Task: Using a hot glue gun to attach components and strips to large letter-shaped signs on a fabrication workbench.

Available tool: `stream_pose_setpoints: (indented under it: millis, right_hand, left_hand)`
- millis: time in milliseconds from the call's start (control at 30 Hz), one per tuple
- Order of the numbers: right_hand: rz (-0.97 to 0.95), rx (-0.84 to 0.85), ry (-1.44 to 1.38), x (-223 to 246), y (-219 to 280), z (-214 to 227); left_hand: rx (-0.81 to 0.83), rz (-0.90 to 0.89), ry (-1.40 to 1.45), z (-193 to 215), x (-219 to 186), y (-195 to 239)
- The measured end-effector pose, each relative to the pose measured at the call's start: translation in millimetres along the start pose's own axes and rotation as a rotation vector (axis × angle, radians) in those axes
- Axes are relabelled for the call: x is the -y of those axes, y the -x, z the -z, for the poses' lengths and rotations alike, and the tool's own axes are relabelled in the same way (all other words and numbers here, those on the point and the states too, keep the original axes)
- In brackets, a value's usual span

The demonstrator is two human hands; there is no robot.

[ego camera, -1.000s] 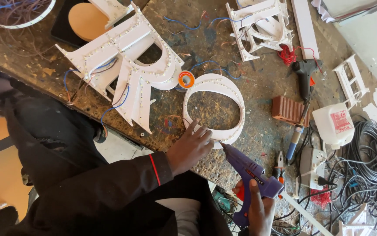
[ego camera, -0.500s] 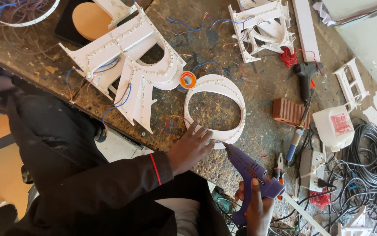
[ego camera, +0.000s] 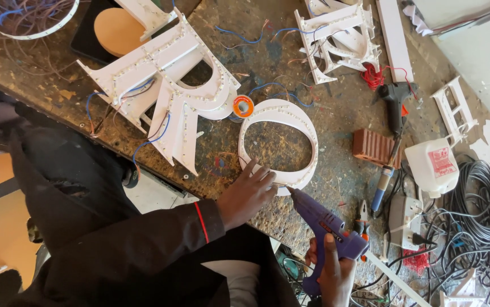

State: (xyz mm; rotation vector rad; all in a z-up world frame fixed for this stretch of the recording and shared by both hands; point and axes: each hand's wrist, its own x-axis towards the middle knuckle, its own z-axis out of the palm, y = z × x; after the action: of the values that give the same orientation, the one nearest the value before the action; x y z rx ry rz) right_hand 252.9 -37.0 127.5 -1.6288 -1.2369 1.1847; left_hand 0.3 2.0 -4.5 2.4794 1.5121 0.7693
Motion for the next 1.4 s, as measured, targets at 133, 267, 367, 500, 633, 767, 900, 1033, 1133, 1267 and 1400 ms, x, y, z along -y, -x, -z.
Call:
stream_pose_setpoints:
  millis: [133, 267, 367, 500, 633, 767, 900, 1033, 1133, 1267, 1400]
  right_hand:
    - [-0.007, -0.006, 0.0, -6, 0, 4]
    - [-0.002, -0.02, -0.015, -9, -1, 4]
    - [-0.004, -0.049, -0.004, -6, 3, 3]
    - [0.054, 0.032, 0.0, -12, -1, 5]
    - [0.035, -0.009, -0.046, -2, 3, -9]
    - [0.016, -0.001, -0.048, -2, 0, -6]
    - [0.062, 0.016, -0.023, -6, -3, -8]
    - [0.045, 0.016, -0.002, 0, -3, -8]
    - [0.001, 0.018, -0.013, -4, -1, 0]
    - [-0.005, 0.055, -0.086, -7, 0, 3]
    - [0.001, -0.001, -0.061, -1, 4, -1]
  left_hand:
    - [-0.028, 0.012, -0.03, -1, 0, 0]
    - [-0.007, 0.018, -0.035, -1, 0, 0]
    - [-0.003, 0.011, -0.036, -3, -2, 0]
    - [-0.003, 0.01, -0.054, -2, 1, 1]
    - [-0.006, 0.012, -0.037, -4, 1, 1]
    - [0.002, 0.011, -0.006, -4, 3, -1]
    - [-0.007, 0.01, -0.021, -4, 2, 0]
    - [-0.011, 0.015, -0.036, -2, 3, 0]
    - [-0.026, 0.009, -0.008, -7, 2, 0]
    - [-0.018, 0.022, -0.002, -3, 2, 0]
    - [-0.012, 0.025, -0.005, -6, 3, -1]
